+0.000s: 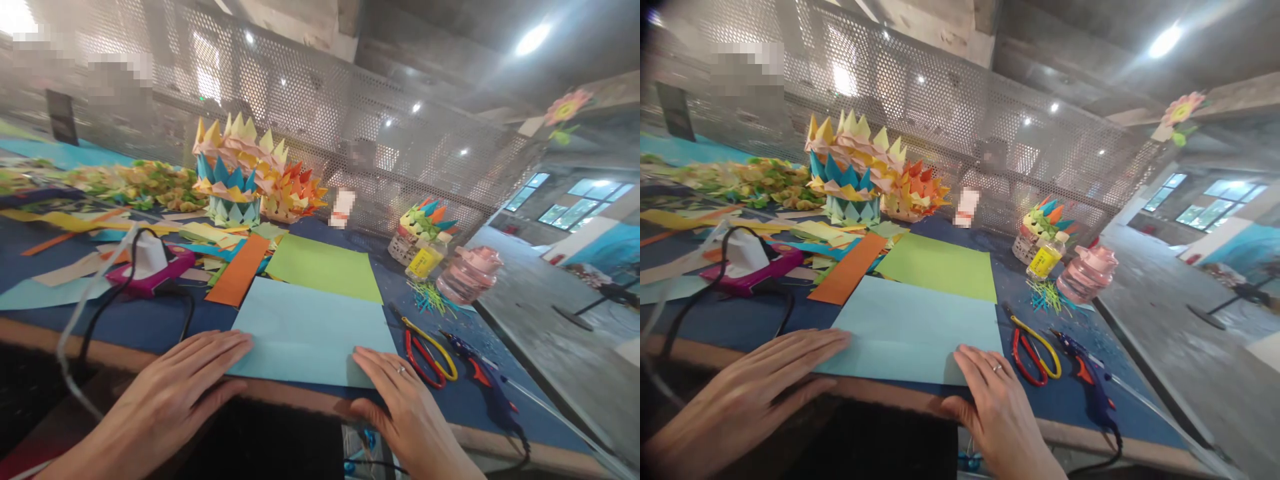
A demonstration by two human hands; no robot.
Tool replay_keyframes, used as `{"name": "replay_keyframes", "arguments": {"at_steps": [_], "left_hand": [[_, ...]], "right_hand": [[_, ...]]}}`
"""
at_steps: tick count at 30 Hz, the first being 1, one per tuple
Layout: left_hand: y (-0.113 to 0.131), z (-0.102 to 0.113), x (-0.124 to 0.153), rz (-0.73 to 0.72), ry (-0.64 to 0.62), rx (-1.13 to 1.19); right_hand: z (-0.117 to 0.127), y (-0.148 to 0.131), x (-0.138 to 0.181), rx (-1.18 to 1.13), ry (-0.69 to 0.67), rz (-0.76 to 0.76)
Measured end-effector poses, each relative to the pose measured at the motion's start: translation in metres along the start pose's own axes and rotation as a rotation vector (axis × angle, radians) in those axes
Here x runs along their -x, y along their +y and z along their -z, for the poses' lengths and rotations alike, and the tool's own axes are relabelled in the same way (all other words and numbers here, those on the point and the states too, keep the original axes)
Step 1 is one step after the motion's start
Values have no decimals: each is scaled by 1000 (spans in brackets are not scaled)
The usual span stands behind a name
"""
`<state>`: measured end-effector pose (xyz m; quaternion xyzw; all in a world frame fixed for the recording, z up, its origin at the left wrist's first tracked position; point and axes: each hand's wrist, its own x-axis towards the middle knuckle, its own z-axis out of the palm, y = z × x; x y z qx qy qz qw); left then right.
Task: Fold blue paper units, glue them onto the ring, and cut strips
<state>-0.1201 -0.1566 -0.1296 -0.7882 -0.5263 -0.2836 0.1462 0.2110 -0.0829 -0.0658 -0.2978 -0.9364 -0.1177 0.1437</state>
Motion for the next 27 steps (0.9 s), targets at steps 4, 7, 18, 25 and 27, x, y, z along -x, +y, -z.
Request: {"name": "replay_keyframes", "arguments": {"at_steps": [4, 7, 18, 25, 27], "left_hand": [[-1, 6, -6, -19, 23, 13], [-2, 10, -11, -81, 24, -8], [-3, 79, -36, 187, 114, 300], [-9, 86, -84, 453, -185, 830], [-12, 68, -96, 427, -250, 756]], "right_hand": [[5, 0, -6, -55, 14, -28], [4, 2, -9, -84, 18, -31], [97, -11, 6, -154, 40, 39], [125, 17, -12, -407, -134, -243], [106, 27, -24, -429, -217, -303]]}}
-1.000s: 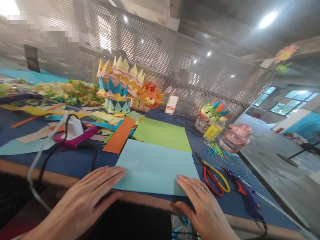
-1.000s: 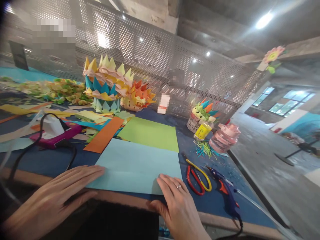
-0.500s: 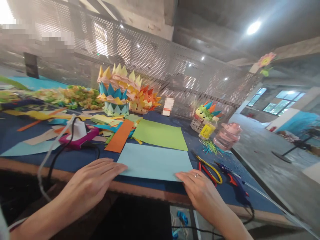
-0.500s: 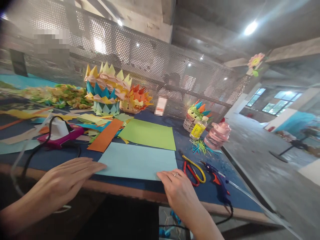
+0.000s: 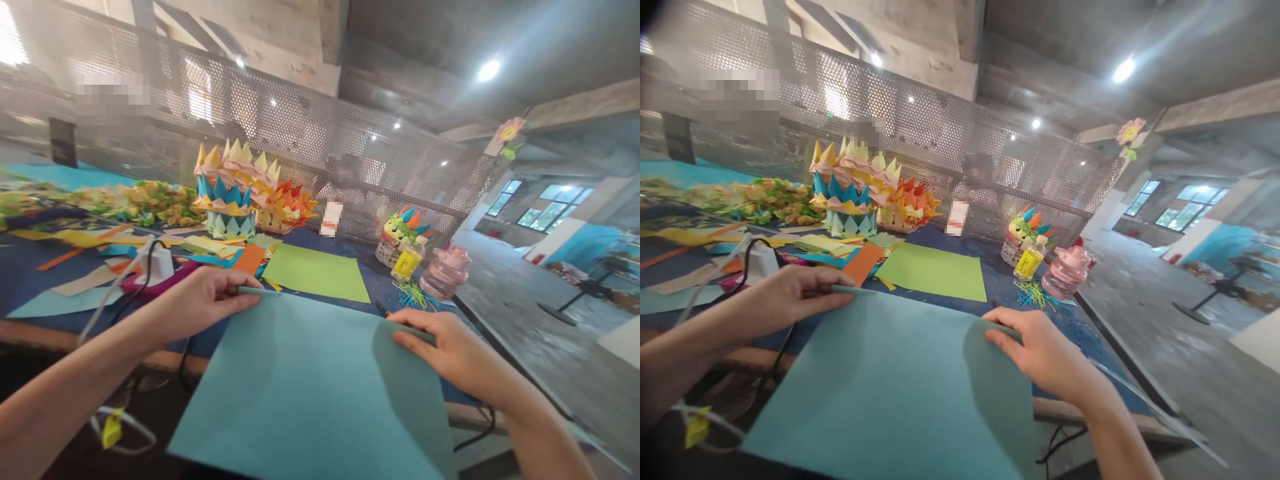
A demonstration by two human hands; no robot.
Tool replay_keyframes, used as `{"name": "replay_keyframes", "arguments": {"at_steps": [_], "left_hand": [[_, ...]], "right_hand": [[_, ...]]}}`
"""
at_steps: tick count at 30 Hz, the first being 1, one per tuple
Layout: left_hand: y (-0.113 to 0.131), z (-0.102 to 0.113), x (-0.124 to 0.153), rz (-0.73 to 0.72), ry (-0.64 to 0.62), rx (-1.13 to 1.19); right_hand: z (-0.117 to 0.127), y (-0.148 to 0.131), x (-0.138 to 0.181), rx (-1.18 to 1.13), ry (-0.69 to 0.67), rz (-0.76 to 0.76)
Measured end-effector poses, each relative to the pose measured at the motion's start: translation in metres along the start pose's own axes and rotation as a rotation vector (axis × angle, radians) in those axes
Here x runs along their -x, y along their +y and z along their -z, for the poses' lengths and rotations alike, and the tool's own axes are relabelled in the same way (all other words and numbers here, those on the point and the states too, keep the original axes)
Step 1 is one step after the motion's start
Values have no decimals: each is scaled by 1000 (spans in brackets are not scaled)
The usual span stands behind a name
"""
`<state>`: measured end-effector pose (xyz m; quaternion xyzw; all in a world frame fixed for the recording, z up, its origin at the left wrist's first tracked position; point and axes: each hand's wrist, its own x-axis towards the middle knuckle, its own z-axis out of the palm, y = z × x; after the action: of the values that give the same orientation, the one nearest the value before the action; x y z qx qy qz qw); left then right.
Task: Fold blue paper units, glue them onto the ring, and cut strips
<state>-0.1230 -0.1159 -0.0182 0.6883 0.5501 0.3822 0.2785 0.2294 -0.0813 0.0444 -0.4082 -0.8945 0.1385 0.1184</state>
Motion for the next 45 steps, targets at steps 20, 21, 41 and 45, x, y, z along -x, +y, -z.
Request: {"name": "replay_keyframes", "arguments": {"at_steps": [20, 21, 41, 45], "left_hand": [[4, -63, -44, -98, -113, -780], [3, -65, -42, -108, -100, -786], [-33, -100, 23, -581, 83, -1011], [-44, -108, 30, -537, 119, -1031]], "right_hand": [[-73, 34, -49, 227, 27, 15], [-78, 32, -50, 256, 51, 38], [-112, 18, -10, 553, 380, 457], [-121, 28, -12, 531, 381, 502]]}}
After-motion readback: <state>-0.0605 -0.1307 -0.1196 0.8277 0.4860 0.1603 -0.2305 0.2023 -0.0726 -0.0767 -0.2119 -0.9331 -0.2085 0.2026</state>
